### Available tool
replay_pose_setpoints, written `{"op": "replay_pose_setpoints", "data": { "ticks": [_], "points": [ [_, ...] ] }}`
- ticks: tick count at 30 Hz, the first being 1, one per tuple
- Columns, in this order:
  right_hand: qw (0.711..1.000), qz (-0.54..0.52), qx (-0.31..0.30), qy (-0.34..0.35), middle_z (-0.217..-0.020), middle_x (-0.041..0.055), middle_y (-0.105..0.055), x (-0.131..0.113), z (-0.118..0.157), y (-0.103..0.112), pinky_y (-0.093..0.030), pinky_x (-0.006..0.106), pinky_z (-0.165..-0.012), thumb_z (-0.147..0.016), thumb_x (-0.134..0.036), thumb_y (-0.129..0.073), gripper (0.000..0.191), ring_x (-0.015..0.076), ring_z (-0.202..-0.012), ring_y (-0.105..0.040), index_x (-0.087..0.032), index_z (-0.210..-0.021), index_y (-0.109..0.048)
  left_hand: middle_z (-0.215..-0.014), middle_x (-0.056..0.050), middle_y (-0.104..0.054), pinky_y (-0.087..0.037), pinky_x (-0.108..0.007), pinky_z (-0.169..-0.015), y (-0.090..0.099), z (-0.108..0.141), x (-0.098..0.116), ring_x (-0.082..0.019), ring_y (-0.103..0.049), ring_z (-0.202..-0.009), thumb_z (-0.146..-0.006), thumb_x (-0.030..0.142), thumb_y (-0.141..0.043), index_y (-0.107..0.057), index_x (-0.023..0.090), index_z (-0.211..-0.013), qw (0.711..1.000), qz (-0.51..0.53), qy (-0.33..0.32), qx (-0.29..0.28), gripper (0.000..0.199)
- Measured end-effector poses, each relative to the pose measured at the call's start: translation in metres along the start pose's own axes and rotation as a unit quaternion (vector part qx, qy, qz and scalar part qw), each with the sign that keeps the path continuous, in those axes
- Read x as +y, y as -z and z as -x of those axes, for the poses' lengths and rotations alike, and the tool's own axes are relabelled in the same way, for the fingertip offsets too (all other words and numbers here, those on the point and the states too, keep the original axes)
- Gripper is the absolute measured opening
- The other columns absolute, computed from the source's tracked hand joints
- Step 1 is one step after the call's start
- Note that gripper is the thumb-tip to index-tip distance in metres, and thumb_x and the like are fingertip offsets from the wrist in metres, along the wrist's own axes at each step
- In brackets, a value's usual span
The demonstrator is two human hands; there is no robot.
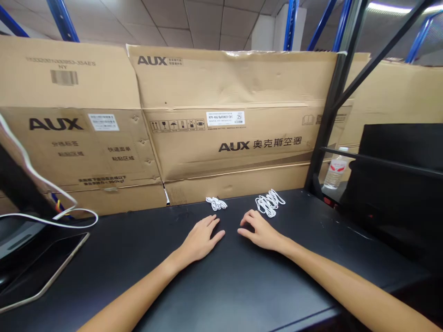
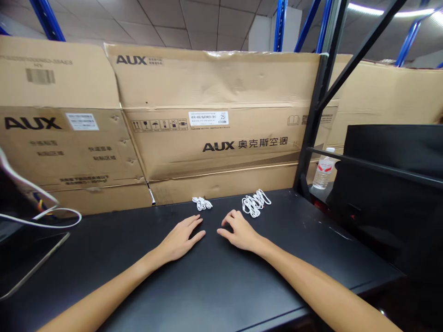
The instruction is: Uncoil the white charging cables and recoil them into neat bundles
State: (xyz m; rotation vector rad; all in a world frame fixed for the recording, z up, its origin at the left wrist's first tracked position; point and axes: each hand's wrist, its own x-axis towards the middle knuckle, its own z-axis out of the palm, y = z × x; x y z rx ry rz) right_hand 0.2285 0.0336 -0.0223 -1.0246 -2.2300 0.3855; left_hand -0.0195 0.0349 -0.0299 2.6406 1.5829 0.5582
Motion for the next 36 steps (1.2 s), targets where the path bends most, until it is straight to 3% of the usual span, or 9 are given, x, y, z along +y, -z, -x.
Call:
{"op": "replay_pose_setpoints", "data": {
  "ticks": [5,8,12,18,22,25,28,33,36],
  "points": [
    [0.985,0.148,0.078,-0.047,-0.091,0.008,-0.056,0.035,-0.009,0.022,-0.039,0.037,-0.085,-0.087,-0.039,-0.05,0.022,0.0227,-0.092,-0.05,-0.019,-0.087,-0.06,-0.134,-0.013,-0.051,-0.033,-0.045,-0.105,0.001,0.002,0.001,-0.028,-0.044,-0.125,-0.088,0.052,-0.041,-0.057,0.016,-0.124,1.0,0.001,-0.007,0.02,0.053],
    [0.957,0.242,0.086,-0.136,-0.096,0.0101,-0.057,0.058,-0.009,0.035,-0.037,0.04,-0.085,-0.082,-0.049,-0.052,0.033,0.0269,-0.097,-0.048,-0.019,-0.093,-0.061,-0.133,-0.013,-0.052,-0.035,-0.045,-0.104,0.001,0.003,0.001,-0.028,-0.045,-0.125,-0.088,0.051,-0.041,-0.057,0.016,-0.123,1.0,-0.002,-0.012,0.026,0.052],
    [0.949,0.257,0.074,-0.168,-0.099,0.0137,-0.058,0.068,-0.007,0.032,-0.038,0.043,-0.081,-0.072,-0.056,-0.06,0.044,0.031,-0.097,-0.049,-0.017,-0.092,-0.062,-0.132,-0.014,-0.054,-0.036,-0.045,-0.103,0.002,0.004,0.0,-0.029,-0.047,-0.123,-0.088,0.051,-0.04,-0.058,0.015,-0.121,0.999,-0.007,-0.014,0.032,0.052],
    [0.965,0.228,0.053,-0.119,-0.095,0.0142,-0.06,0.055,-0.008,0.019,-0.038,0.043,-0.082,-0.083,-0.027,-0.052,0.015,0.0299,-0.097,-0.05,-0.016,-0.088,-0.061,-0.128,-0.013,-0.056,-0.037,-0.043,-0.102,0.006,0.006,0.002,-0.027,-0.05,-0.12,-0.09,0.048,-0.039,-0.059,0.016,-0.118,0.999,-0.023,-0.022,0.034,0.047],
    [0.985,0.168,0.02,-0.032,-0.097,0.0083,-0.062,0.045,-0.005,0.016,-0.041,0.034,-0.083,-0.086,-0.02,-0.047,0.015,0.022,-0.093,-0.054,-0.018,-0.095,-0.059,-0.12,-0.013,-0.06,-0.041,-0.044,-0.097,0.012,0.008,0.0,-0.027,-0.053,-0.114,-0.09,0.045,-0.04,-0.062,0.016,-0.11,0.998,-0.04,-0.007,0.05,0.041],
    [0.997,0.061,0.037,0.006,-0.095,0.0074,-0.062,0.031,-0.003,0.012,-0.042,0.032,-0.082,-0.091,-0.021,-0.04,0.021,0.0192,-0.089,-0.056,-0.017,-0.098,-0.058,-0.117,-0.012,-0.06,-0.042,-0.043,-0.095,0.014,0.01,-0.001,-0.026,-0.055,-0.11,-0.09,0.042,-0.042,-0.061,0.016,-0.108,0.998,-0.027,-0.006,0.06,0.037],
    [0.996,-0.057,0.064,-0.015,-0.087,0.0046,-0.063,0.013,-0.003,0.005,-0.043,0.031,-0.077,-0.093,-0.028,-0.038,0.023,0.0176,-0.08,-0.057,-0.018,-0.095,-0.059,-0.119,-0.011,-0.058,-0.042,-0.043,-0.096,0.015,0.011,0.001,-0.025,-0.054,-0.11,-0.089,0.041,-0.045,-0.056,0.018,-0.116,0.996,0.008,-0.037,0.076,0.037],
    [0.972,-0.218,0.06,-0.062,-0.078,0.0022,-0.062,-0.004,-0.004,-0.011,-0.045,0.028,-0.068,-0.09,-0.042,-0.043,0.029,0.0163,-0.073,-0.057,-0.017,-0.085,-0.059,-0.128,-0.01,-0.052,-0.041,-0.041,-0.098,0.015,0.012,0.014,-0.024,-0.051,-0.114,-0.082,0.043,-0.057,-0.037,0.021,-0.133,0.99,0.093,-0.086,0.056,0.059],
    [0.952,-0.296,0.027,-0.067,-0.085,0.0033,-0.064,-0.005,-0.004,-0.018,-0.047,0.031,-0.072,-0.084,-0.043,-0.053,0.026,0.0176,-0.078,-0.06,-0.018,-0.089,-0.059,-0.115,-0.008,-0.06,-0.046,-0.038,-0.091,0.013,0.013,0.021,-0.022,-0.057,-0.103,-0.086,0.04,-0.053,-0.044,0.022,-0.127,0.987,0.125,-0.089,0.038,0.046]
  ]
}}
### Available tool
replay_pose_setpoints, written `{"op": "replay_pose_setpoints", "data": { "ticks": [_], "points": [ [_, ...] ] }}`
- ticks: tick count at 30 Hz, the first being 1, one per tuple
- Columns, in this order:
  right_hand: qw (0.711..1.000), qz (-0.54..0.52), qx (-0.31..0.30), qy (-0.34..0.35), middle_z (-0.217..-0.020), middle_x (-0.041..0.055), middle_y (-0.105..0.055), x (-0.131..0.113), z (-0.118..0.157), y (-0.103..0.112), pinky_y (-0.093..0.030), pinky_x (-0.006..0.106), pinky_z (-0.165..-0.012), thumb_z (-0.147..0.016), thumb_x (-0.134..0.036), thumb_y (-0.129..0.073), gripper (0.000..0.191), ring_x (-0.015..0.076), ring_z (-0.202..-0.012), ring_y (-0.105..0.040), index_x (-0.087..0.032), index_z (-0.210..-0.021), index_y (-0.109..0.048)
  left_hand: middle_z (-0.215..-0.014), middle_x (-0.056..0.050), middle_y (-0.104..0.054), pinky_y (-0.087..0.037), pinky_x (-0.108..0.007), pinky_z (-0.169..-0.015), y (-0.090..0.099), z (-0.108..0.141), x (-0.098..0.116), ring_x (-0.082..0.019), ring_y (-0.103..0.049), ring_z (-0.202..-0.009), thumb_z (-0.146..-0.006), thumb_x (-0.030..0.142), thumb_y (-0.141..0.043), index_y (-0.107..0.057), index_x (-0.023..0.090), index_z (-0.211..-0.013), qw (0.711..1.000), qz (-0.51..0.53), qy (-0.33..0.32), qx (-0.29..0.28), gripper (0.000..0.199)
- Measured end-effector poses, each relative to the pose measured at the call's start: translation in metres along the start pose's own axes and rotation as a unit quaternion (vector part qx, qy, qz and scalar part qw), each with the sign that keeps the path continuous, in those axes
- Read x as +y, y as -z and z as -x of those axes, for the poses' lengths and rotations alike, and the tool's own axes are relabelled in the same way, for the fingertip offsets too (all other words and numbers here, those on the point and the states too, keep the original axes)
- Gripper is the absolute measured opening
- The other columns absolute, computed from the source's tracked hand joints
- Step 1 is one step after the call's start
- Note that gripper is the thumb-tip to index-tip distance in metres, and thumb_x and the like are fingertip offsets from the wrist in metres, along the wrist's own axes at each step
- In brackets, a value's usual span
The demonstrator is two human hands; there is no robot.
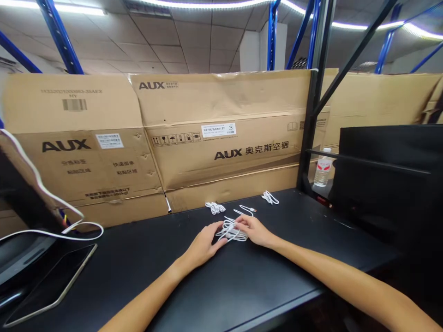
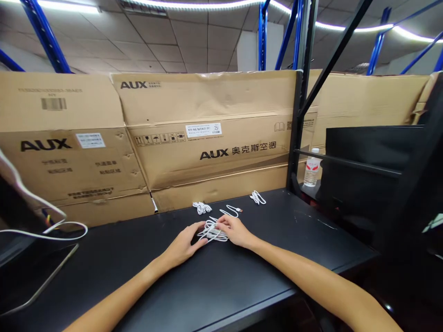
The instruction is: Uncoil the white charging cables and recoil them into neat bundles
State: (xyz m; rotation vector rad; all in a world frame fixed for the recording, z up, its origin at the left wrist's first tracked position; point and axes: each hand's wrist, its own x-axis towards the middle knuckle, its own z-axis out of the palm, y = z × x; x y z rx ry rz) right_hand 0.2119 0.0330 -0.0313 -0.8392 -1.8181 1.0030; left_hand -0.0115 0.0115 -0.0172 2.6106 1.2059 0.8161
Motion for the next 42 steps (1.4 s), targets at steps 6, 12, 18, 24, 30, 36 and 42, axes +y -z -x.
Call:
{"op": "replay_pose_setpoints", "data": {
  "ticks": [6,12,18,24,30,36,42],
  "points": [
    [0.99,0.085,-0.105,0.042,-0.089,0.003,-0.063,-0.006,0.004,0.012,-0.047,0.031,-0.072,-0.071,-0.044,-0.069,0.038,0.0178,-0.078,-0.059,-0.02,-0.099,-0.06,-0.084,-0.004,-0.063,-0.048,-0.029,-0.075,-0.002,-0.002,-0.002,-0.017,-0.06,-0.079,-0.093,0.029,-0.038,-0.063,0.02,-0.096,0.999,-0.034,-0.019,0.017,0.027],
    [0.978,0.175,-0.09,0.075,-0.091,0.0034,-0.065,-0.006,0.001,0.021,-0.045,0.029,-0.072,-0.08,-0.042,-0.059,0.029,0.0169,-0.08,-0.058,-0.019,-0.098,-0.063,-0.084,-0.003,-0.065,-0.046,-0.027,-0.071,0.001,-0.004,-0.003,-0.016,-0.06,-0.074,-0.093,0.027,-0.037,-0.06,0.02,-0.095,0.998,-0.023,0.007,0.062,0.024],
    [0.953,0.291,0.088,0.019,-0.1,0.0078,-0.063,0.015,-0.009,0.034,-0.041,0.034,-0.083,-0.082,-0.044,-0.054,0.033,0.0214,-0.093,-0.055,-0.017,-0.099,-0.062,-0.071,0.0,-0.061,-0.045,-0.024,-0.064,0.005,-0.007,-0.002,-0.014,-0.058,-0.063,-0.093,0.028,-0.037,-0.058,0.019,-0.086,0.996,0.024,0.038,0.078,0.024],
    [0.931,0.356,0.056,-0.053,-0.125,0.013,-0.053,0.022,-0.015,0.037,-0.033,0.04,-0.095,-0.068,-0.069,-0.056,0.08,0.0283,-0.115,-0.046,-0.018,-0.129,-0.047,-0.079,-0.001,-0.066,-0.046,-0.024,-0.069,0.006,-0.009,-0.001,-0.014,-0.062,-0.072,-0.092,0.027,-0.041,-0.061,0.02,-0.09,0.997,0.049,0.006,0.054,0.021],
    [0.902,0.424,0.056,-0.05,-0.12,0.013,-0.055,0.02,-0.028,0.023,-0.032,0.042,-0.093,-0.068,-0.069,-0.056,0.079,0.0294,-0.112,-0.045,-0.017,-0.127,-0.046,-0.098,-0.004,-0.068,-0.049,-0.028,-0.082,0.002,-0.008,-0.005,-0.016,-0.063,-0.089,-0.092,0.021,-0.039,-0.061,0.021,-0.101,0.997,0.042,-0.058,0.018,0.024],
    [0.903,0.417,0.065,-0.079,-0.107,0.016,-0.059,0.02,-0.042,0.014,-0.036,0.038,-0.089,-0.084,-0.03,-0.052,0.027,0.0273,-0.105,-0.05,-0.011,-0.102,-0.059,-0.112,-0.007,-0.063,-0.048,-0.034,-0.091,-0.001,-0.008,-0.009,-0.019,-0.06,-0.102,-0.092,0.022,-0.041,-0.055,0.021,-0.114,0.998,0.002,-0.057,0.036,0.027],
    [0.94,0.296,0.112,-0.125,-0.098,0.0188,-0.061,0.022,-0.04,0.027,-0.041,0.037,-0.083,-0.08,-0.012,-0.052,0.008,0.0263,-0.093,-0.059,-0.011,-0.086,-0.057,-0.11,-0.008,-0.06,-0.047,-0.035,-0.09,0.008,-0.006,0.007,-0.02,-0.059,-0.098,-0.088,0.031,-0.049,-0.057,0.022,-0.11,0.998,0.002,-0.066,0.004,0.025]
  ]
}}
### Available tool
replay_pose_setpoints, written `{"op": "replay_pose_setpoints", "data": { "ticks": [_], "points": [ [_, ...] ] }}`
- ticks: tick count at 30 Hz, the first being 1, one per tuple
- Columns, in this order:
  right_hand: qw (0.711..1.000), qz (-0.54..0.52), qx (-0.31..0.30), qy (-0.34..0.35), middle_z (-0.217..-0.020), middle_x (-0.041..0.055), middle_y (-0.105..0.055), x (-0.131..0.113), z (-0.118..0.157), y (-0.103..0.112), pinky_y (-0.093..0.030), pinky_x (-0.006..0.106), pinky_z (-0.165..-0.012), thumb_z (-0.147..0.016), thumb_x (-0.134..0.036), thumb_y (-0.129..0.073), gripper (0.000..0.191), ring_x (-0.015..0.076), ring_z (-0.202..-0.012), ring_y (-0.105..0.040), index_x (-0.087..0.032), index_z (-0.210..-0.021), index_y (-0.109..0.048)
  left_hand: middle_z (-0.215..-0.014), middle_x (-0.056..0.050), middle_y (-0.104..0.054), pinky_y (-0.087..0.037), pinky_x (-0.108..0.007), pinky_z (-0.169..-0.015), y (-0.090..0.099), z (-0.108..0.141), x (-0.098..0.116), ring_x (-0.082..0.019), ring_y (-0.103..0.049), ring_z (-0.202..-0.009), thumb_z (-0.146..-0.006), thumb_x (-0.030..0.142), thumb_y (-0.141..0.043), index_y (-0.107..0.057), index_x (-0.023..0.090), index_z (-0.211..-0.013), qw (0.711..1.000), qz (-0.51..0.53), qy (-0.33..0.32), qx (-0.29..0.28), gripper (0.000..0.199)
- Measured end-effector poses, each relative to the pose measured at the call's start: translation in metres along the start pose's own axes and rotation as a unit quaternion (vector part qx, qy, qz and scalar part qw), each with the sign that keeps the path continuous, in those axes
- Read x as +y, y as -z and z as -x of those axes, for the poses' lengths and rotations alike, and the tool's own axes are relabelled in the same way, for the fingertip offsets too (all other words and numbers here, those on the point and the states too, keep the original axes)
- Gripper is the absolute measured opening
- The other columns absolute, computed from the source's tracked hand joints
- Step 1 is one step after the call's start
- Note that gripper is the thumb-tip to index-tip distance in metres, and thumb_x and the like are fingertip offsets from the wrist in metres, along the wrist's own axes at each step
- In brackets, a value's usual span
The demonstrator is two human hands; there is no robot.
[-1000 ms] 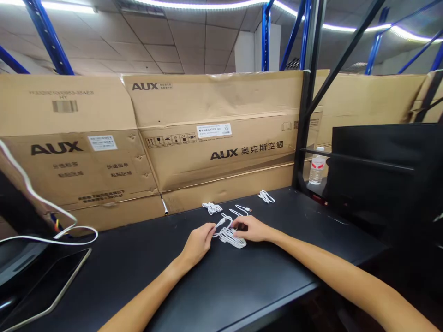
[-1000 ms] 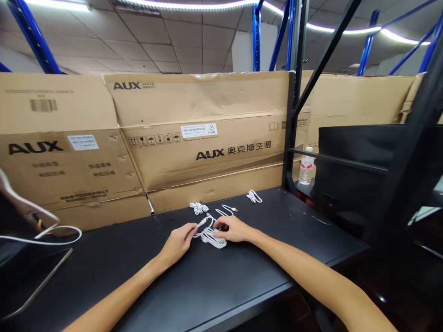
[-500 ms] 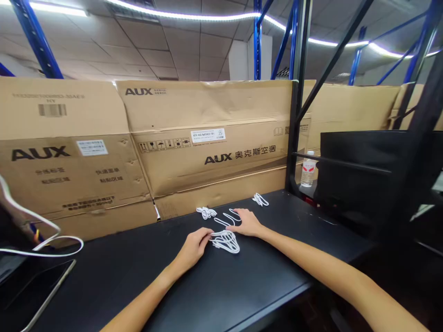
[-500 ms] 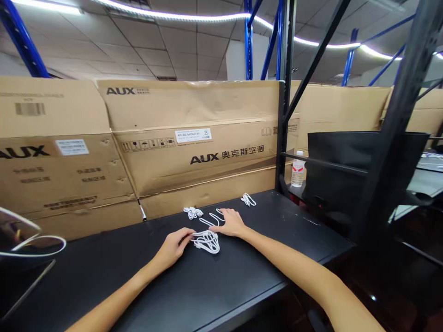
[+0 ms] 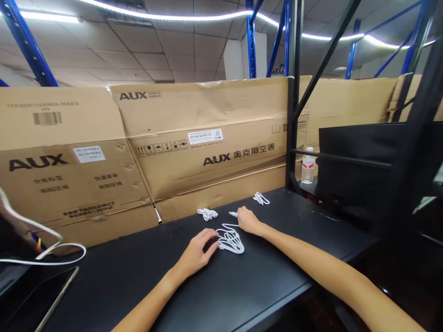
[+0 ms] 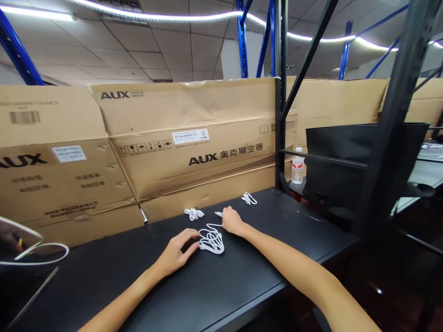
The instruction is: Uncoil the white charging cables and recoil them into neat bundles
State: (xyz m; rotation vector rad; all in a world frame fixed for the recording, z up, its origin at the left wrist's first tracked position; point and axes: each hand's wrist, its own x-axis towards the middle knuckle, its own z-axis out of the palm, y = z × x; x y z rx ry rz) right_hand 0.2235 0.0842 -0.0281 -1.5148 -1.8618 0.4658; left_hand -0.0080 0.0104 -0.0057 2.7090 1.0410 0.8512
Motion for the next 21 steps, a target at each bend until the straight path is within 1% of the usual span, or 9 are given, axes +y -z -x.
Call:
{"op": "replay_pose_setpoints", "data": {
  "ticks": [1,3,5,8,11,15,17,19,21],
  "points": [
    [0.999,-0.033,0.007,-0.017,-0.095,0.0177,-0.062,0.003,-0.001,0.003,-0.043,0.036,-0.078,-0.081,-0.014,-0.051,0.007,0.0251,-0.087,-0.061,-0.012,-0.086,-0.056,-0.113,-0.008,-0.058,-0.046,-0.035,-0.092,0.002,0.0,0.004,-0.021,-0.057,-0.102,-0.086,0.033,-0.053,-0.057,0.023,-0.111,1.0,-0.001,-0.008,-0.019,0.027],
    [0.992,-0.114,0.014,-0.051,-0.077,0.0115,-0.063,0.008,-0.006,0.011,-0.046,0.032,-0.064,-0.084,-0.02,-0.049,0.006,0.0206,-0.068,-0.062,-0.015,-0.081,-0.052,-0.115,-0.007,-0.056,-0.045,-0.035,-0.093,0.005,0.001,0.008,-0.022,-0.056,-0.105,-0.082,0.035,-0.059,-0.059,0.025,-0.111,0.999,-0.004,-0.018,-0.044,0.031],
    [0.975,-0.205,0.026,-0.078,-0.063,0.0057,-0.06,0.014,-0.011,0.021,-0.044,0.027,-0.048,-0.087,-0.028,-0.046,0.016,0.0165,-0.051,-0.058,-0.018,-0.076,-0.048,-0.108,-0.006,-0.057,-0.047,-0.032,-0.087,0.004,0.002,0.009,-0.019,-0.058,-0.096,-0.082,0.035,-0.058,-0.062,0.024,-0.104,0.999,-0.009,-0.013,-0.045,0.025],
    [0.934,-0.338,0.073,-0.09,-0.063,0.0048,-0.058,0.018,-0.017,0.038,-0.039,0.024,-0.036,-0.088,-0.033,-0.042,0.022,0.0125,-0.042,-0.053,-0.02,-0.071,-0.042,-0.087,-0.004,-0.059,-0.049,-0.028,-0.073,-0.002,0.001,0.006,-0.015,-0.058,-0.076,-0.088,0.033,-0.05,-0.065,0.021,-0.088,0.999,-0.01,-0.002,-0.035,0.019],
    [0.878,-0.457,0.124,-0.064,-0.07,0.0049,-0.059,0.018,-0.018,0.058,-0.042,0.022,-0.038,-0.087,-0.037,-0.047,0.021,0.0108,-0.047,-0.053,-0.021,-0.074,-0.041,-0.082,-0.004,-0.062,-0.048,-0.028,-0.074,-0.009,-0.001,0.006,-0.016,-0.058,-0.078,-0.091,0.029,-0.045,-0.065,0.021,-0.088,0.999,-0.001,-0.008,-0.033,0.022],
    [0.814,-0.565,0.137,-0.014,-0.083,0.0063,-0.062,0.006,-0.012,0.079,-0.05,0.025,-0.047,-0.08,-0.036,-0.059,0.021,0.0136,-0.062,-0.06,-0.021,-0.078,-0.044,-0.105,-0.007,-0.063,-0.045,-0.035,-0.088,-0.01,-0.003,0.015,-0.02,-0.057,-0.098,-0.092,0.031,-0.043,-0.061,0.025,-0.112,0.998,-0.003,-0.009,-0.068,0.028],
    [0.797,-0.593,0.118,0.003,-0.089,0.0071,-0.063,-0.004,-0.005,0.082,-0.051,0.025,-0.052,-0.078,-0.033,-0.063,0.021,0.0151,-0.071,-0.063,-0.02,-0.081,-0.047,-0.123,-0.008,-0.058,-0.04,-0.04,-0.098,-0.009,-0.002,0.019,-0.023,-0.051,-0.113,-0.091,0.035,-0.045,-0.05,0.026,-0.128,0.995,0.007,-0.013,-0.103,0.038],
    [0.785,-0.614,0.077,0.015,-0.092,0.0078,-0.064,-0.016,0.003,0.078,-0.051,0.025,-0.055,-0.075,-0.03,-0.066,0.022,0.0176,-0.08,-0.065,-0.019,-0.084,-0.049,-0.134,-0.008,-0.05,-0.034,-0.044,-0.104,-0.009,0.0,0.019,-0.024,-0.044,-0.123,-0.09,0.036,-0.046,-0.04,0.027,-0.135,0.992,0.03,-0.013,-0.125,0.047],
    [0.783,-0.621,0.011,0.031,-0.096,0.0088,-0.064,-0.027,0.012,0.065,-0.051,0.025,-0.06,-0.075,-0.032,-0.068,0.024,0.0201,-0.09,-0.064,-0.018,-0.086,-0.051,-0.134,-0.009,-0.05,-0.034,-0.044,-0.104,-0.011,0.0,0.016,-0.024,-0.045,-0.122,-0.089,0.035,-0.047,-0.04,0.026,-0.134,0.993,0.059,0.014,-0.097,0.046]
  ]
}}
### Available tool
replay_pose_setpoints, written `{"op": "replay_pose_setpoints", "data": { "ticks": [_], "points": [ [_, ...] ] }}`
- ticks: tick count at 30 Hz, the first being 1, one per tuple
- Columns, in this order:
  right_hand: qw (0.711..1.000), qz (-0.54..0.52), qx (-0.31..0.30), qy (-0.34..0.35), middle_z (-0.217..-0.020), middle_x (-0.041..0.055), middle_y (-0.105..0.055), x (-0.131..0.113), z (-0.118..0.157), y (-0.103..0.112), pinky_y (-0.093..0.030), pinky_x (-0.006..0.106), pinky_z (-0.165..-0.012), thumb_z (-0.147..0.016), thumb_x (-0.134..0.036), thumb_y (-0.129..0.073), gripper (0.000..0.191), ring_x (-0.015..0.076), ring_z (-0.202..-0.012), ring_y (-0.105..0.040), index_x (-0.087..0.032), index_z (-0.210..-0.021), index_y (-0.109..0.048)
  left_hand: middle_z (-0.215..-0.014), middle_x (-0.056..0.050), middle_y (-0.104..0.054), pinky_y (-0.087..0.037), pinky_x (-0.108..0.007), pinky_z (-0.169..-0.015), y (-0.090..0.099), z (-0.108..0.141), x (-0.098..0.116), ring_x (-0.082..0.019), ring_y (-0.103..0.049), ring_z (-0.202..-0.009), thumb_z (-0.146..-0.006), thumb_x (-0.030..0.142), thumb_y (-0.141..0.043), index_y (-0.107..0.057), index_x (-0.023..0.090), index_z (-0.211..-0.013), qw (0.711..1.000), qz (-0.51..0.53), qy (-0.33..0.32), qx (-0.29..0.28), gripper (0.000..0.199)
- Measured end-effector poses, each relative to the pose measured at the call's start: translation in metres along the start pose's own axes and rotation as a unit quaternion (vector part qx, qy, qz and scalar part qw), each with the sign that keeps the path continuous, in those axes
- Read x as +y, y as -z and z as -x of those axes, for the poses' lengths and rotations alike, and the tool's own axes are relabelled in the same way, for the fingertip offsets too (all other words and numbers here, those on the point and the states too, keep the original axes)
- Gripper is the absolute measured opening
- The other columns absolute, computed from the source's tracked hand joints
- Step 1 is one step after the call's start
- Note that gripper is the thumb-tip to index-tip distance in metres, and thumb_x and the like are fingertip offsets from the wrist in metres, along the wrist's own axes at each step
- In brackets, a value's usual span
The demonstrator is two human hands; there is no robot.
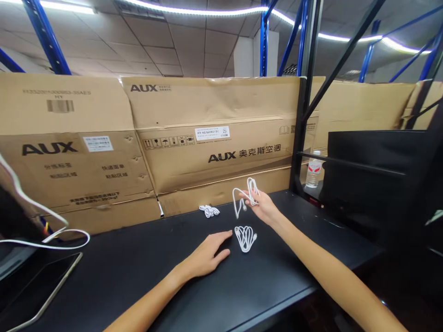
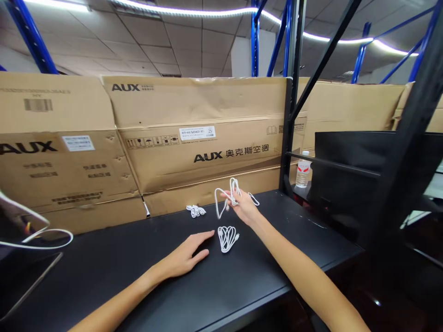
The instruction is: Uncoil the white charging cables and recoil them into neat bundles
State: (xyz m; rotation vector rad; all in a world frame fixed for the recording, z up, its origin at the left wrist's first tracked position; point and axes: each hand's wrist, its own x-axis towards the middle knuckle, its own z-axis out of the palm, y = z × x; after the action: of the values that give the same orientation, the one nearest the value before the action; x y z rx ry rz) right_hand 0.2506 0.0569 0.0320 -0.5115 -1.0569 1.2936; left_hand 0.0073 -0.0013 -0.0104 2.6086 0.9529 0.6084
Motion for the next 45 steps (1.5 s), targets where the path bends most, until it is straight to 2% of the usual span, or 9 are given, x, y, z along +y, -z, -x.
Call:
{"op": "replay_pose_setpoints", "data": {
  "ticks": [6,11,14,20,23,27,31,36,45],
  "points": [
    [0.953,0.223,-0.202,-0.039,-0.105,0.0094,-0.063,0.041,0.033,-0.027,-0.05,0.037,-0.079,-0.084,-0.051,-0.051,0.038,0.0225,-0.096,-0.062,-0.019,-0.105,-0.049,-0.131,-0.013,-0.046,-0.052,-0.036,-0.079,-0.001,-0.002,-0.016,-0.021,-0.058,-0.099,-0.075,0.035,-0.066,-0.027,0.023,-0.135,0.973,0.094,0.11,0.179,0.072],
    [0.743,0.595,-0.303,0.055,-0.118,0.0153,-0.055,0.046,0.045,-0.018,-0.038,0.048,-0.093,-0.057,-0.063,-0.071,0.079,0.0341,-0.109,-0.05,-0.017,-0.118,-0.052,-0.129,-0.008,-0.052,-0.042,-0.041,-0.096,0.007,0.003,-0.025,-0.024,-0.051,-0.115,-0.087,0.029,-0.049,-0.051,0.026,-0.123,0.996,-0.014,0.04,0.079,0.037],
    [0.682,0.637,-0.357,0.034,-0.124,0.0158,-0.053,0.042,0.035,0.0,-0.036,0.044,-0.097,-0.063,-0.064,-0.067,0.075,0.0337,-0.116,-0.047,-0.017,-0.119,-0.054,-0.126,-0.008,-0.057,-0.039,-0.043,-0.099,0.012,0.007,-0.033,-0.024,-0.051,-0.116,-0.089,0.032,-0.046,-0.061,0.026,-0.112,0.997,-0.056,0.043,0.031,0.029],
    [0.652,0.707,-0.268,0.052,-0.137,0.0215,-0.042,0.025,0.002,0.042,-0.023,0.046,-0.109,-0.069,-0.052,-0.069,0.075,0.0358,-0.134,-0.026,-0.009,-0.127,-0.051,-0.143,-0.01,-0.041,-0.032,-0.042,-0.106,0.041,0.022,-0.048,-0.027,-0.041,-0.128,-0.069,0.044,-0.069,-0.033,0.025,-0.14,0.993,0.018,0.104,-0.054,0.082],
    [0.688,0.684,-0.23,0.076,-0.142,0.0192,-0.037,0.021,0.005,0.042,-0.026,0.047,-0.107,-0.067,-0.059,-0.067,0.082,0.0337,-0.134,-0.026,-0.013,-0.132,-0.046,-0.148,-0.011,-0.031,-0.028,-0.045,-0.108,0.052,0.03,-0.052,-0.03,-0.034,-0.133,-0.057,0.044,-0.078,-0.026,0.026,-0.143,0.989,0.021,0.113,-0.091,0.103],
    [0.704,0.631,-0.313,0.089,-0.145,0.0133,-0.034,0.038,0.026,0.018,-0.023,0.044,-0.109,-0.066,-0.063,-0.064,0.088,0.0296,-0.135,-0.027,-0.021,-0.139,-0.037,-0.149,-0.008,-0.03,-0.023,-0.046,-0.111,0.042,0.031,-0.051,-0.03,-0.025,-0.136,-0.068,0.048,-0.07,-0.033,0.026,-0.141,0.993,-0.035,0.087,-0.069,0.085],
    [0.711,0.61,-0.344,0.062,-0.145,0.0105,-0.035,0.058,0.037,-0.002,-0.022,0.04,-0.111,-0.089,-0.053,-0.04,0.061,0.0239,-0.135,-0.028,-0.02,-0.14,-0.036,-0.148,-0.005,-0.032,-0.022,-0.044,-0.112,0.029,0.026,-0.049,-0.026,-0.026,-0.137,-0.086,0.051,-0.047,-0.037,0.027,-0.139,0.994,-0.073,0.061,-0.05,0.059],
    [0.712,0.621,-0.326,0.026,-0.15,0.018,-0.019,0.053,0.038,0.009,-0.02,0.042,-0.111,-0.069,-0.068,-0.058,0.106,0.03,-0.137,-0.022,-0.01,-0.146,-0.015,-0.15,-0.008,-0.023,-0.022,-0.043,-0.112,0.034,0.034,-0.055,-0.03,-0.023,-0.137,-0.072,0.062,-0.058,-0.022,0.023,-0.145,0.989,-0.103,0.076,-0.072,0.09],
    [0.676,0.661,-0.326,0.005,-0.15,0.0159,-0.017,0.045,0.041,0.022,-0.011,0.041,-0.114,-0.073,-0.072,-0.048,0.098,0.0291,-0.139,-0.014,-0.009,-0.144,-0.025,-0.151,-0.012,-0.015,-0.018,-0.043,-0.113,0.03,0.047,-0.064,-0.031,-0.016,-0.138,-0.073,0.068,-0.051,-0.023,0.014,-0.145,0.976,-0.163,0.133,-0.057,0.094]
  ]
}}
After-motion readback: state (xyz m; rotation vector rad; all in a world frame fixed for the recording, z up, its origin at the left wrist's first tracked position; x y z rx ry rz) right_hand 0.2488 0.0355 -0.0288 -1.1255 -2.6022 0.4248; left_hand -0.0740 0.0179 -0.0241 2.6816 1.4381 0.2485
